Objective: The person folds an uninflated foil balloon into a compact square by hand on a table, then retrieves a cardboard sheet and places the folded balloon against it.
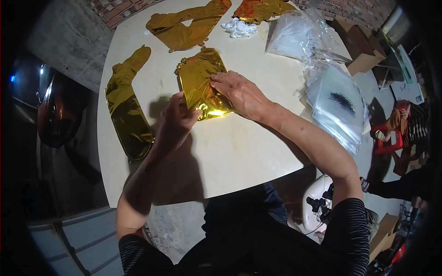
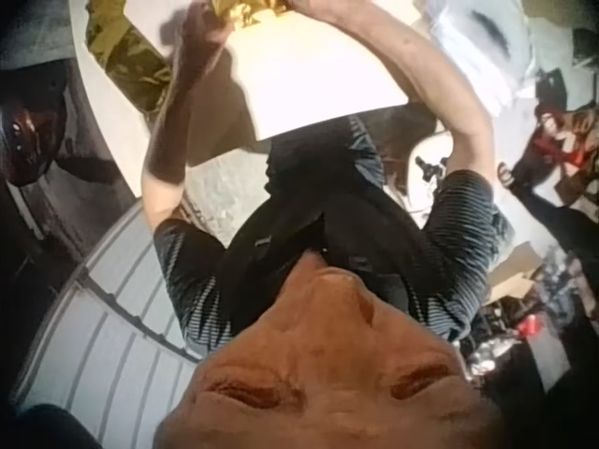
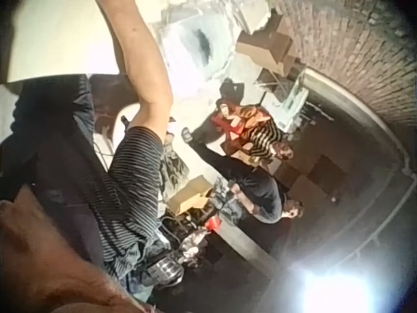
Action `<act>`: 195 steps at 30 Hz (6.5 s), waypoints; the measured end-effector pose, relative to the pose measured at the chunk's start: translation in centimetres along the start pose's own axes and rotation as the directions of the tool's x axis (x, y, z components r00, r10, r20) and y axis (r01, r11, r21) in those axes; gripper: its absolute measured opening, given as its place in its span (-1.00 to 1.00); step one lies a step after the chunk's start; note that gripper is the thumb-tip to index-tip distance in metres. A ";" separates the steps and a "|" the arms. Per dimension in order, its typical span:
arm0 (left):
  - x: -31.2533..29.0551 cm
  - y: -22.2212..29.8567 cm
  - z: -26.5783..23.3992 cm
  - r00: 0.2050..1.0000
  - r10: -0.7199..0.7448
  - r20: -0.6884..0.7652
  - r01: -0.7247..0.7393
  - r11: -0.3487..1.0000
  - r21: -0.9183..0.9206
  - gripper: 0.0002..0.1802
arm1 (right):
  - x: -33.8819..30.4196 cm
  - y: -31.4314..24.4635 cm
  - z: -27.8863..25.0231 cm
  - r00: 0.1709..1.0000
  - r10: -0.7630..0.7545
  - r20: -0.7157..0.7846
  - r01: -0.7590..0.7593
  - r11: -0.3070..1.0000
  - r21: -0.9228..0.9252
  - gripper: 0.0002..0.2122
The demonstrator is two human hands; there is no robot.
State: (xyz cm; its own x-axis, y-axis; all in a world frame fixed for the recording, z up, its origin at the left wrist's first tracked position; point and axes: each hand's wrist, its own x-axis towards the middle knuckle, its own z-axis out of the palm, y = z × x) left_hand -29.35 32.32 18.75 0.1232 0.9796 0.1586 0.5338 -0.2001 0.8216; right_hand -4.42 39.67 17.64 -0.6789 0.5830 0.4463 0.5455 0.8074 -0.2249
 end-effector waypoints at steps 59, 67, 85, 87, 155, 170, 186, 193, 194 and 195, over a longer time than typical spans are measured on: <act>-1.3 -3.7 -0.7 0.991 -0.099 -0.088 0.076 0.970 -0.232 -0.27 | -0.6 0.7 1.3 0.998 0.042 -0.037 -0.041 0.999 0.034 -0.65; -2.3 -3.1 -2.6 0.992 -0.081 -0.095 0.080 0.997 -0.013 -0.33 | 0.8 0.3 2.3 0.995 -0.032 -0.098 0.045 0.990 0.134 -0.67; 2.7 -1.7 -2.4 0.782 0.581 0.227 -0.623 0.741 0.250 -0.58 | 0.1 -0.2 0.3 0.999 0.032 0.019 -0.033 0.998 0.058 -0.62; 2.9 -2.5 -2.4 0.783 0.576 0.237 -0.622 0.737 0.264 -0.57 | 0.2 -0.1 0.3 0.999 0.045 0.009 -0.045 0.997 0.069 -0.63; -9.3 6.5 1.4 0.847 0.452 0.280 -0.520 0.815 0.256 -0.43 | -11.4 -8.4 -11.4 0.356 0.522 0.775 -0.916 0.032 0.399 -0.67; -12.0 5.1 2.8 0.891 0.412 0.191 -0.453 0.839 0.301 -0.60 | -11.4 -9.9 -11.2 0.360 0.612 0.704 -0.913 0.077 0.400 -0.69; -11.9 4.9 2.6 0.882 0.426 0.204 -0.470 0.830 0.300 -0.61 | -12.3 -8.9 -10.4 0.699 0.663 0.268 -0.671 0.737 -0.074 -0.60; -11.8 5.0 2.6 0.886 0.417 0.200 -0.461 0.833 0.307 -0.65 | -11.2 -8.8 -9.6 0.963 0.187 -0.193 -0.183 0.982 0.038 -0.76; -11.8 5.1 2.6 0.887 0.415 0.202 -0.459 0.834 0.305 -0.65 | -11.2 -8.5 -9.6 0.992 0.090 -0.091 -0.087 0.996 0.032 -0.67; -11.7 5.2 2.5 0.892 0.401 0.208 -0.449 0.841 0.302 -0.65 | -11.1 -8.3 -9.4 0.992 0.092 -0.091 -0.090 0.995 0.035 -0.67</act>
State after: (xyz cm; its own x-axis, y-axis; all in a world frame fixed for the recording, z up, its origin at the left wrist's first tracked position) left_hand -25.94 19.77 19.81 0.4985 0.7900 0.3570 0.6462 -0.6131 0.4545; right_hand 3.22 25.67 22.67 -0.5781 0.6445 0.5005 0.5865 0.7546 -0.2942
